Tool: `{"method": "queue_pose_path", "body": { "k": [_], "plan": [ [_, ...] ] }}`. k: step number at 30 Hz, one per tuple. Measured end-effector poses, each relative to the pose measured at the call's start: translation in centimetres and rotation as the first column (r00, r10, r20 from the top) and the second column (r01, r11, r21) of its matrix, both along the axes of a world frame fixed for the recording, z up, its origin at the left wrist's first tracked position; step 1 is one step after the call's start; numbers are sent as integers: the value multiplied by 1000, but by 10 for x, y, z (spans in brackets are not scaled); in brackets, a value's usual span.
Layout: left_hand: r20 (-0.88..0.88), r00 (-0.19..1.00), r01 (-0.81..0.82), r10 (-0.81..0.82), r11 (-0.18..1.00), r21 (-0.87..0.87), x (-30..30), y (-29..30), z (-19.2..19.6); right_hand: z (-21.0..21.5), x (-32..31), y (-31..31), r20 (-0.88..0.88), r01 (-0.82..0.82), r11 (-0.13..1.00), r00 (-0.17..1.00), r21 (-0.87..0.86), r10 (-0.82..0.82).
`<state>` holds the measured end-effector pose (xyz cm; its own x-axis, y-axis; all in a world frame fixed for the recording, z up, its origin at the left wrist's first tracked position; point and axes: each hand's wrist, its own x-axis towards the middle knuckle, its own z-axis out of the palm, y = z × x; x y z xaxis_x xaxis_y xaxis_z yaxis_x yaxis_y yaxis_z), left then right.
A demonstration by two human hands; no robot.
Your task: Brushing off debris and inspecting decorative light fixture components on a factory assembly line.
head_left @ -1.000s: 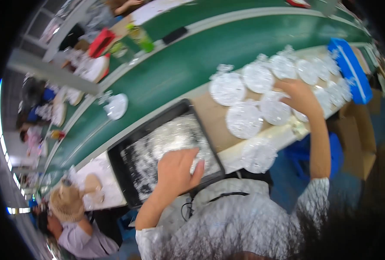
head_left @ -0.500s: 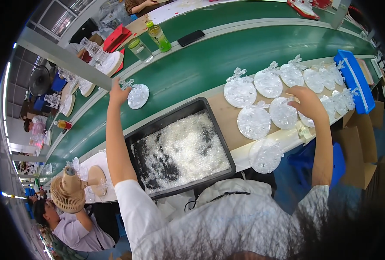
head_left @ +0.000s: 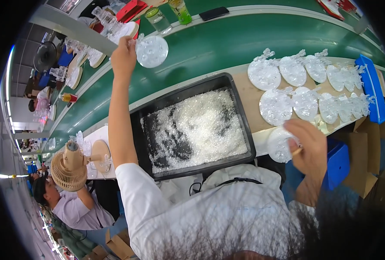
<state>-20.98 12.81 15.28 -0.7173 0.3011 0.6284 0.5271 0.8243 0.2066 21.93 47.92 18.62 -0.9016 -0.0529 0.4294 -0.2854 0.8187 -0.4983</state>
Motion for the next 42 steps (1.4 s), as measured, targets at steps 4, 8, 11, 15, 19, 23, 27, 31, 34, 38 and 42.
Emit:
{"method": "queue_pose_path", "body": {
  "k": [4,8,11,15,19,23,27,31,34,38,42],
  "plan": [
    [-181,982,62,-47,995,80,84,2,36,-24,-37,-51,202,-273,959,946,73,253],
    [-140,990,-3,2,1000,-8,176,-7,46,-56,-76,-108,421,-429,870,854,241,305],
    [-184,982,23,-47,991,-131,224,-19,31,-87,-101,-139,468,-469,814,837,342,285],
    [-81,989,101,-127,960,-262,250,-33,-8,-116,-112,-161,528,-572,716,783,401,329],
    [22,984,178,-177,959,-219,245,-40,-36,-132,-105,-154,501,-598,697,777,396,381],
    [160,964,231,-213,967,-106,242,-42,-49,-125,-106,-138,521,-638,675,744,370,418],
    [331,885,339,-327,940,22,234,-46,-59,-97,-119,-152,399,-563,726,817,395,416],
    [424,851,315,-310,947,61,232,-53,-62,-61,-116,-172,262,-444,845,889,299,375],
    [415,852,316,-319,946,78,232,-57,-63,-67,-102,-160,405,-429,800,877,419,258],
    [356,871,362,-339,932,2,231,-60,-66,-72,-94,-155,632,-402,758,774,513,-17],
    [338,887,339,-315,941,-13,225,-73,-63,-81,-92,-152,598,-367,739,799,566,-61]
  ]
}}
